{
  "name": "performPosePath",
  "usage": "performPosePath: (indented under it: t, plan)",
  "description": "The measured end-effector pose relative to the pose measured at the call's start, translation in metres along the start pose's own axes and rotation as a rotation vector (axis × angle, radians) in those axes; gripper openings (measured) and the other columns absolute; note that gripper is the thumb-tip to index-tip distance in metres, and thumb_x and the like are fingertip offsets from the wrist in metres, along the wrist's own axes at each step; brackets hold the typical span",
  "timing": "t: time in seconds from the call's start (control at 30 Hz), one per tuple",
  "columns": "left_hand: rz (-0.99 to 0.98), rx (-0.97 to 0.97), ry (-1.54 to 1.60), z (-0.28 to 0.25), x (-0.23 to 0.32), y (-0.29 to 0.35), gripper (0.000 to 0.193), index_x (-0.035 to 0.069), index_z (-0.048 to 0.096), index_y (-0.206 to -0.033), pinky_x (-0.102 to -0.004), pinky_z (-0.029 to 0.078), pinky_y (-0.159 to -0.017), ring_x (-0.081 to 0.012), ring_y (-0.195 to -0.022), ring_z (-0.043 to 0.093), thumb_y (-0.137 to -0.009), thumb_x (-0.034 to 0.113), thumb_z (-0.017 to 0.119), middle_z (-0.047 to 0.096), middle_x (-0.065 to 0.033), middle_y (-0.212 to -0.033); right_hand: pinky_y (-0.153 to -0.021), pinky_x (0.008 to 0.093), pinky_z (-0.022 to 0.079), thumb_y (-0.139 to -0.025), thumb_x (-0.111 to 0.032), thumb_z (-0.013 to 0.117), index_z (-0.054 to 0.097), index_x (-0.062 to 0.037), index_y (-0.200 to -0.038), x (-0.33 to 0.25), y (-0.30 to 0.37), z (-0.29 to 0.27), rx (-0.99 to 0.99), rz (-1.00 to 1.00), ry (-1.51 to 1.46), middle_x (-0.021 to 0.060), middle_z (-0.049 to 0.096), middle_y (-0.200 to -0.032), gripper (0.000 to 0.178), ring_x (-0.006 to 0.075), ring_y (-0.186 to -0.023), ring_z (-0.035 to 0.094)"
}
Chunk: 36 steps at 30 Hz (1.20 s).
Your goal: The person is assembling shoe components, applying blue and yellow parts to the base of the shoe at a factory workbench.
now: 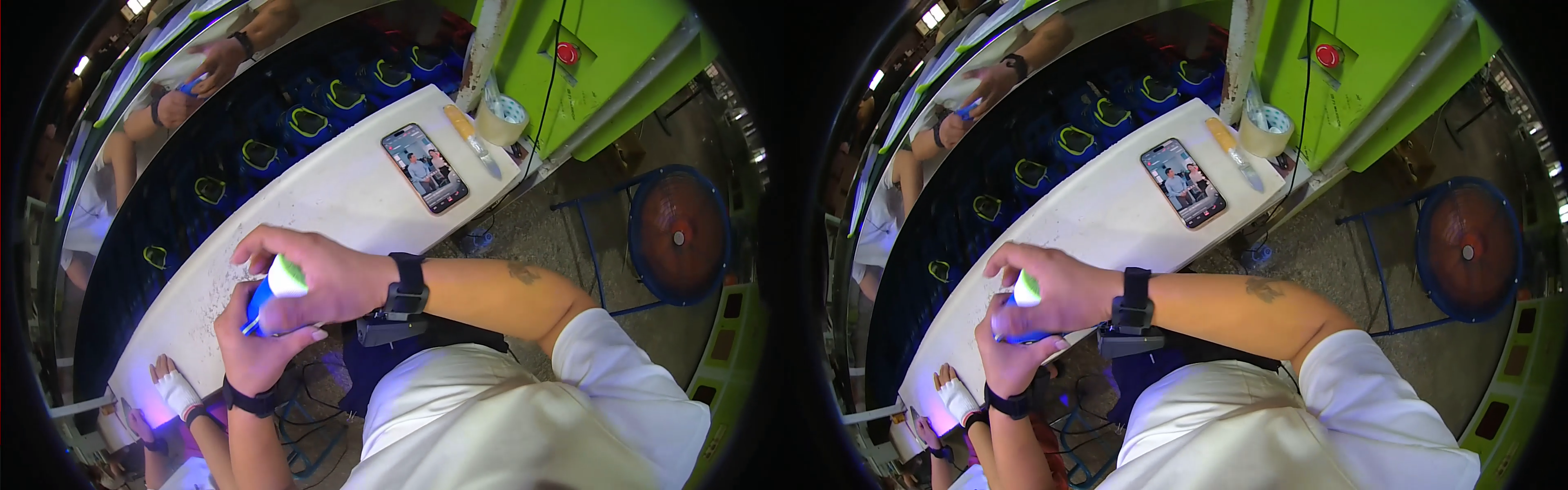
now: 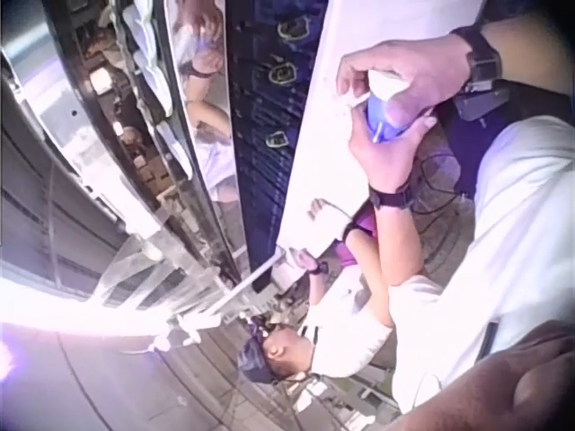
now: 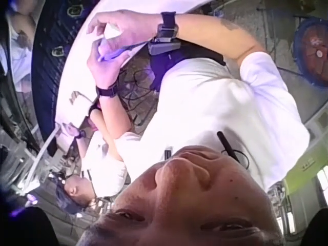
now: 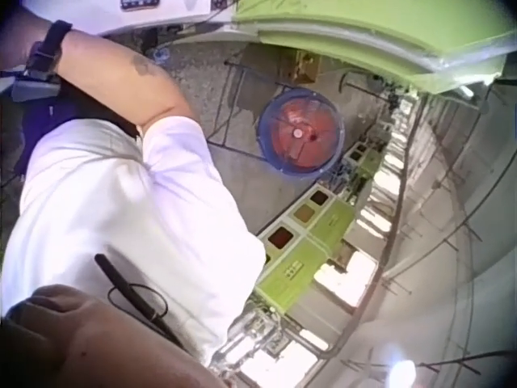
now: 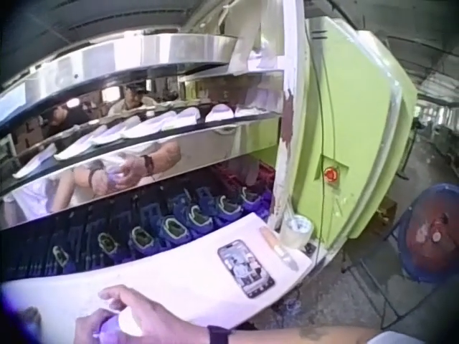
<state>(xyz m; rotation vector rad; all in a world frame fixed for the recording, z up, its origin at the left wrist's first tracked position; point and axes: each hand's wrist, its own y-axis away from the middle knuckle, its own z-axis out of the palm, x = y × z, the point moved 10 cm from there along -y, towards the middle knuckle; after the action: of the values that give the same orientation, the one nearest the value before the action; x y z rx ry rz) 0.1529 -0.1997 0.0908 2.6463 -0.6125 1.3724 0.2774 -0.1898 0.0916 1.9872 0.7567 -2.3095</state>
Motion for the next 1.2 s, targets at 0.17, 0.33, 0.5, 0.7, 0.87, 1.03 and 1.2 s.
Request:
performPosePath:
  t: [0.17, 0.33, 0.5, 0.7, 0.87, 1.03, 1.2]
  plan:
    - [-0.162, -0.069, 0.091, 0.001, -0.025, 0.001, 0.067, -0.002, 0.061, -0.112, -0.0291, 0.053, -0.083, -0.0130, -0.091, 0.066, -0.058, 0.018, 0.094, 0.068, -0.0041, -0.098, -0.094, 0.0387, 0.049, -0.066, -0.040, 0.085, 0.057, -0.0039, -0.124, -0.011, -0.006, 0.014, -0.147, -0.030, 0.254, 0.0173, 0.060, -0.114, 0.074, 0.0322, -0.109, 0.059]
    - [-0.122, -0.044, 0.124, -0.001, -0.052, -0.003, 0.071, -0.002, 0.061, -0.113, -0.0287, 0.053, -0.082, -0.0134, -0.091, 0.066, -0.055, 0.020, 0.095, 0.068, -0.0047, -0.101, -0.091, 0.0382, 0.050, -0.063, -0.023, 0.080, 0.063, -0.0049, -0.108, 0.005, -0.016, 0.026, -0.249, 0.029, 0.230, 0.0175, 0.060, -0.113, 0.052, 0.0335, -0.107, 0.060]
    - [-0.162, -0.014, 0.239, -0.012, -0.067, 0.006, 0.069, -0.001, 0.065, -0.110, -0.0292, 0.052, -0.087, -0.0119, -0.092, 0.064, -0.051, 0.017, 0.096, 0.070, -0.0030, -0.099, -0.088, 0.0386, 0.051, -0.064, -0.019, 0.078, 0.064, -0.0049, -0.103, 0.019, -0.029, 0.041, -0.229, -0.001, 0.226, 0.0176, 0.062, -0.107, 0.044, 0.0333, -0.101, 0.062]
    - [-0.177, -0.009, 0.446, -0.007, -0.092, 0.005, 0.070, -0.003, 0.064, -0.117, -0.0302, 0.054, -0.087, -0.0131, -0.093, 0.066, -0.055, 0.013, 0.094, 0.070, -0.0055, -0.103, -0.094, 0.0351, 0.049, -0.070, -0.006, 0.068, 0.063, -0.0036, -0.107, 0.047, -0.031, 0.019, -0.094, 0.081, -0.128, 0.0073, 0.063, -0.098, 0.038, 0.0210, -0.096, 0.063]
    - [-0.202, 0.037, 0.518, -0.010, -0.106, 0.022, 0.069, -0.003, 0.064, -0.117, -0.0312, 0.054, -0.089, -0.0137, -0.095, 0.066, -0.057, 0.014, 0.094, 0.070, -0.0061, -0.105, -0.097, 0.0350, 0.047, -0.064, 0.006, 0.053, 0.048, -0.0074, -0.130, 0.072, -0.011, 0.009, 0.169, 0.137, -0.824, 0.0057, 0.058, -0.100, 0.067, 0.0190, -0.096, 0.059]
    - [-0.185, 0.016, 0.363, -0.009, -0.076, 0.021, 0.066, -0.001, 0.065, -0.113, -0.0303, 0.054, -0.084, -0.0133, -0.090, 0.068, -0.057, 0.018, 0.094, 0.071, -0.0064, -0.098, -0.092, 0.0267, 0.044, -0.066, 0.002, 0.058, 0.034, -0.0086, -0.141, 0.036, -0.015, 0.035, -0.055, 0.186, -0.317, 0.0062, 0.049, -0.110, 0.079, 0.0140, -0.101, 0.051]
    - [-0.003, -0.046, -0.026, -0.001, -0.017, -0.008, 0.052, 0.001, 0.066, -0.094, -0.0327, 0.054, -0.068, -0.0225, -0.072, 0.071, -0.059, 0.029, 0.093, 0.069, -0.0140, -0.077, -0.091, 0.0258, 0.043, -0.067, 0.000, 0.063, 0.033, -0.0071, -0.142, 0.014, -0.012, 0.021, -0.152, 0.113, 0.001, 0.0074, 0.044, -0.116, 0.081, 0.0144, -0.104, 0.049]
